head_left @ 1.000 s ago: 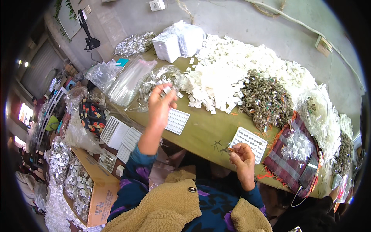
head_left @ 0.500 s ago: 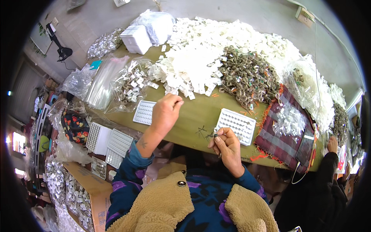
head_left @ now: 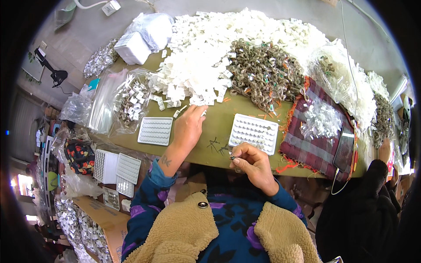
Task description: The person repeatedly picks small white plastic housings and metallic components from a pile on the table, inserts the metal parts into the housings by hand, and places the assembled units into a white tray. The process is continuous and repetitive throughout the clip.
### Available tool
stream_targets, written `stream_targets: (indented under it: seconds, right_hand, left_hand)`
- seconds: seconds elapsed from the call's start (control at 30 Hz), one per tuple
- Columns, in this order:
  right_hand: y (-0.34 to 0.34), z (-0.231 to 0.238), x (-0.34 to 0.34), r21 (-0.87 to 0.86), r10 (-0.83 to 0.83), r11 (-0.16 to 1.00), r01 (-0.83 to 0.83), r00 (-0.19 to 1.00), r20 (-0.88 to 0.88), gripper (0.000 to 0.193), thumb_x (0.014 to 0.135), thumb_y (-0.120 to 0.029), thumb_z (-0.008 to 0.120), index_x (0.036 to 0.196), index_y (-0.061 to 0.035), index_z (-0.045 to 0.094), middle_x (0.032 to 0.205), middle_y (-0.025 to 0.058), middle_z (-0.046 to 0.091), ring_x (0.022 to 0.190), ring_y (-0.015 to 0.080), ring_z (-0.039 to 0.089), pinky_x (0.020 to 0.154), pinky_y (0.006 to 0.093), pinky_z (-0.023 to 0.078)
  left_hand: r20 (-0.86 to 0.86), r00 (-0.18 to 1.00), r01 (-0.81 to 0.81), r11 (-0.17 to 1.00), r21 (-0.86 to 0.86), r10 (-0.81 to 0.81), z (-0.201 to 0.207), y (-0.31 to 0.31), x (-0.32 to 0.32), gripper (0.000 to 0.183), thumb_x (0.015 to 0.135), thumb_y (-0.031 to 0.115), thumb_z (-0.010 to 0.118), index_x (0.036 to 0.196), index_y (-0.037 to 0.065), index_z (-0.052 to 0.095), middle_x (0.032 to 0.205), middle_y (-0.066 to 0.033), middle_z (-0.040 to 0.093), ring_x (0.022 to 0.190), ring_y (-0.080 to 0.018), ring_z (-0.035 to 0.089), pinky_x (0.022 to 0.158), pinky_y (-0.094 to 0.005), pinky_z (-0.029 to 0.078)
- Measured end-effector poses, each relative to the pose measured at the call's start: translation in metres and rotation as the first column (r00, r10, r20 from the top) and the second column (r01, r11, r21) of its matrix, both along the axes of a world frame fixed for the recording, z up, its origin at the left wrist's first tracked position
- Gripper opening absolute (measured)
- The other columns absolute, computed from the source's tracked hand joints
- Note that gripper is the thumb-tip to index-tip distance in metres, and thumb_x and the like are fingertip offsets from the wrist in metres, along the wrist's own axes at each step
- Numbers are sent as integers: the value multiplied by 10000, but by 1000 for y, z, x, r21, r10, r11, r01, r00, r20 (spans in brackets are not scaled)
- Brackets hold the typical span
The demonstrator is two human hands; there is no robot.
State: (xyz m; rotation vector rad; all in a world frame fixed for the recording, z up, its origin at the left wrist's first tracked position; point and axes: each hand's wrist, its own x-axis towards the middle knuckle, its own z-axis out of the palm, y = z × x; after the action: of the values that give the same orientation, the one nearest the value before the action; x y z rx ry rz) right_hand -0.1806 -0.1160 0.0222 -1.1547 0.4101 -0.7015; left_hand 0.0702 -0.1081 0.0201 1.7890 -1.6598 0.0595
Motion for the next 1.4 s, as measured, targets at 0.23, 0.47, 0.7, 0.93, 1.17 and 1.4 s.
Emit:
stream_targets:
  seconds: [0.23,0.47,0.7,0.93,1.17,1.4]
  right_hand:
    - [2,-5,2,35,-32,999,32,999,-16,53,954,-5,614,1000,15,595,860,10,602,685,62,544,610,206,448]
    - [-1,-9,8,207,-93,973,101,994,-48,82,951,-42,638,1003,7,599,818,39,621,612,66,500,540,222,393]
    - [6,-5,19,191,-107,974,121,991,-84,70,952,-22,615,1011,15,611,845,21,631,710,73,596,599,204,455]
    - [9,0,19,147,-53,986,72,990,-130,85,966,-45,621,1028,-2,583,845,28,626,735,81,616,648,213,493]
    - [15,-6,25,-379,-280,902,205,948,-152,27,944,15,614,966,14,599,828,16,601,627,61,503,573,219,431]
    - [18,15,20,123,-118,984,126,991,-66,88,947,-53,653,986,11,606,794,23,606,602,59,509,520,211,411]
  left_hand:
    - [65,994,-90,996,10,89,8,27,-10,427,716,-6,772,1124,80,682,929,-81,698,901,-272,637,748,-367,523]
    - [-57,998,-19,993,117,26,-1,47,-6,214,775,27,743,976,10,670,972,-130,633,862,-349,617,744,-422,507]
    - [-281,958,18,973,230,49,15,44,-9,212,844,28,697,1045,9,633,954,-139,621,840,-315,635,731,-384,512]
    - [-576,719,381,914,-139,-388,23,85,-52,299,986,122,598,1219,-52,529,1248,-190,650,1212,-225,580,1057,-369,421]
    - [-976,150,287,952,-108,-156,5,92,-68,277,1001,118,582,1221,-44,539,1241,-180,656,1159,-201,622,1033,-335,448]
    - [-897,-421,249,934,-255,-133,-10,89,-67,246,976,106,619,1200,8,591,1146,-121,676,960,-155,656,765,-269,528]
